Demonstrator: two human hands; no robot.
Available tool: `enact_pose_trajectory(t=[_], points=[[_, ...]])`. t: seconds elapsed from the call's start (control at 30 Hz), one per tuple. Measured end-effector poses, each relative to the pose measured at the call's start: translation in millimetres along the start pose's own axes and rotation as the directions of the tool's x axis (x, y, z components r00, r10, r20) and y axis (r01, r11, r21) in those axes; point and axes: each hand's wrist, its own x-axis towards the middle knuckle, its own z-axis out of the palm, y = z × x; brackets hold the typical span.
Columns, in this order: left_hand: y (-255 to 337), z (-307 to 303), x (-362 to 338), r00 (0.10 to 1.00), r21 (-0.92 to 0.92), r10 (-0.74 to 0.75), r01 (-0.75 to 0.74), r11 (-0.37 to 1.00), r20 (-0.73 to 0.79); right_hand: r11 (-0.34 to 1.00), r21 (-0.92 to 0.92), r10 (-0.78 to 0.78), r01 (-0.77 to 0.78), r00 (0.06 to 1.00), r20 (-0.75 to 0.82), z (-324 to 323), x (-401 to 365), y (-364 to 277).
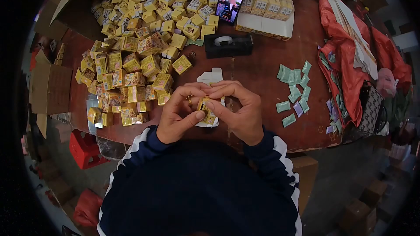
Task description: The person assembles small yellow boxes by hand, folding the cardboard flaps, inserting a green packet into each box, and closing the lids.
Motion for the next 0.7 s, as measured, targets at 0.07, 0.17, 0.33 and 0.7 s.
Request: enact_pose_trajectory(t=[0.07,0.17,0.33,0.7], points=[[-0.2,-0.1,0.2,1.000,0.001,-0.010,0.010,1.000,0.008,0.998,0.067,0.023,-0.022,1.000,-0.012,-1.0,0.1,0.2],[-0.4,-0.1,-0.8,1.000,0.004,-0.027,0.027,1.000,0.013,0.996,0.075,0.058,-0.056,0.998,-0.022,-1.5,1.2,-3.9],[-4.1,-0.5,-0.7,1.000,0.008,-0.007,0.007,1.000,0.008,1.000,-0.028,-0.006,0.006,1.000,0.010,-5.1,1.2,0.9],[-4.9,-4.7,-0.6,1.000,0.078,-0.001,0.003,0.997,-0.023,0.857,-0.359,-0.357,0.370,0.928,0.104,-8.5,2.1,8.7]])
